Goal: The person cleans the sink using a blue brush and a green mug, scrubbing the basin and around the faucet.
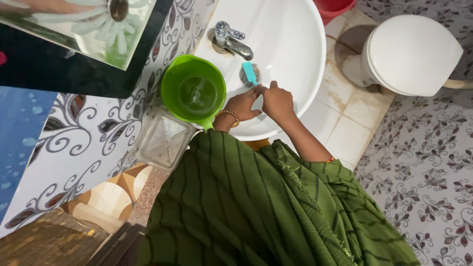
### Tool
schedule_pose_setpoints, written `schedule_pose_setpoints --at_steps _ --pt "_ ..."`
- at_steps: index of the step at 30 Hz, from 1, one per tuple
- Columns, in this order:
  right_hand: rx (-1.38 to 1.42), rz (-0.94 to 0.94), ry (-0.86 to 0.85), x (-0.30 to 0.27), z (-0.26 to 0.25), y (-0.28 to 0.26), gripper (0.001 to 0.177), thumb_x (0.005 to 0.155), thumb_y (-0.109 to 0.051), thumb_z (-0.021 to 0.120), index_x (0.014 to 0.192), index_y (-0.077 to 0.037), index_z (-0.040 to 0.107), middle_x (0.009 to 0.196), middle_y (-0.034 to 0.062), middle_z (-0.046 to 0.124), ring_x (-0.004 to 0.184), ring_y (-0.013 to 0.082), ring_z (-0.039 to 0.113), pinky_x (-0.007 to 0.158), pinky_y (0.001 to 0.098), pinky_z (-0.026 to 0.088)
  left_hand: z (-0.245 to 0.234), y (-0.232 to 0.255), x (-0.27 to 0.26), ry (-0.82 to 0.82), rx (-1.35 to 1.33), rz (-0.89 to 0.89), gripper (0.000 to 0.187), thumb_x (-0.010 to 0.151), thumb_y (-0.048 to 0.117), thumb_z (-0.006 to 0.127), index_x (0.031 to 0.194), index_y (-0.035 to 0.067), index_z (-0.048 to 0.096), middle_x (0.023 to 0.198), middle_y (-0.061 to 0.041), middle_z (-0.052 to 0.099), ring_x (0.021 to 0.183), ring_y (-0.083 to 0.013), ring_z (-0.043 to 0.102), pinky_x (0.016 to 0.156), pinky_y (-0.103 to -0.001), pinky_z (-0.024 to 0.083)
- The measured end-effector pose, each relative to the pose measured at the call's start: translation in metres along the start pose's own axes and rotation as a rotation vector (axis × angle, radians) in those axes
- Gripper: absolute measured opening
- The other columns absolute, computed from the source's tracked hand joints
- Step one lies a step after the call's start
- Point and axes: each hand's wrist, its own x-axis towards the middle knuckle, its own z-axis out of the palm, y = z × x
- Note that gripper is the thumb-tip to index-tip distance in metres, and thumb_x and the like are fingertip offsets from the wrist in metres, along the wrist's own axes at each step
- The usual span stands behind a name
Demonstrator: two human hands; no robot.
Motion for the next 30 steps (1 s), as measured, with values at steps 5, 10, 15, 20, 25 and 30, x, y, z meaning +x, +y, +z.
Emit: schedule_pose_setpoints --at_steps 5,10,15,20,25,30 --pt "-0.101 -0.097 0.005 -0.034 0.008 -0.006 0.023 0.079 -0.004 0.07 0.101 -0.001 0.074 0.1 0.0219 0.064 0.067 0.0353 0.071 0.056 0.0448 0.056 0.011 -0.018 -0.001 -0.086 -0.012 -0.046 0.043 0.087 0.033 0.078 0.129 0.025 0.07 0.124 -0.005 0.076 0.109 -0.0301 0.072 0.096 -0.041 0.058" --pt "-0.158 -0.109 -0.036 -0.032 0.015 -0.005 0.028 0.076 -0.004 0.069 0.103 0.0 0.071 0.1 0.0216 0.064 0.069 0.0341 0.071 0.057 0.0452 0.057 0.013 -0.019 -0.004 -0.114 -0.029 -0.064 0.039 0.089 0.034 0.077 0.127 0.024 0.07 0.124 -0.002 0.077 0.105 -0.0283 0.074 0.095 -0.041 0.059" --pt "0.009 -0.016 0.081 -0.007 0.012 -0.002 0.04 0.07 -0.004 0.072 0.109 -0.003 0.072 0.099 0.0221 0.064 0.066 0.0376 0.07 0.056 0.047 0.055 0.015 -0.018 0.001 -0.07 0.049 -0.047 0.078 0.072 0.029 0.081 0.139 0.008 0.048 0.149 -0.013 0.054 0.096 -0.0365 0.068 0.078 -0.049 0.054" --pt "-0.053 -0.059 0.015 -0.021 0.0 0.0 0.037 0.073 -0.002 0.07 0.109 -0.003 0.073 0.098 0.0217 0.064 0.071 0.0362 0.071 0.058 0.0462 0.057 0.01 -0.015 0.001 -0.028 -0.04 -0.004 0.052 0.079 0.031 0.078 0.128 0.017 0.068 0.122 -0.009 0.071 0.099 -0.0334 0.071 0.086 -0.044 0.056" --pt "-0.144 -0.109 -0.113 -0.038 -0.006 -0.004 0.032 0.073 -0.003 0.069 0.105 -0.004 0.073 0.102 0.0202 0.065 0.073 0.034 0.072 0.061 0.0451 0.058 -0.003 -0.001 -0.003 -0.039 -0.09 0.001 0.025 0.087 0.03 0.074 0.108 0.017 0.076 0.108 -0.004 0.075 0.097 -0.0314 0.072 0.086 -0.043 0.058" --pt "-0.045 -0.055 0.066 -0.009 0.011 -0.002 0.046 0.072 -0.006 0.071 0.117 -0.004 0.071 0.094 0.0205 0.064 0.065 0.0356 0.07 0.055 0.0449 0.056 -0.004 -0.003 -0.002 -0.087 0.038 -0.103 0.065 0.075 0.029 0.078 0.136 0.015 0.058 0.135 -0.007 0.062 0.098 -0.0365 0.068 0.084 -0.048 0.055"
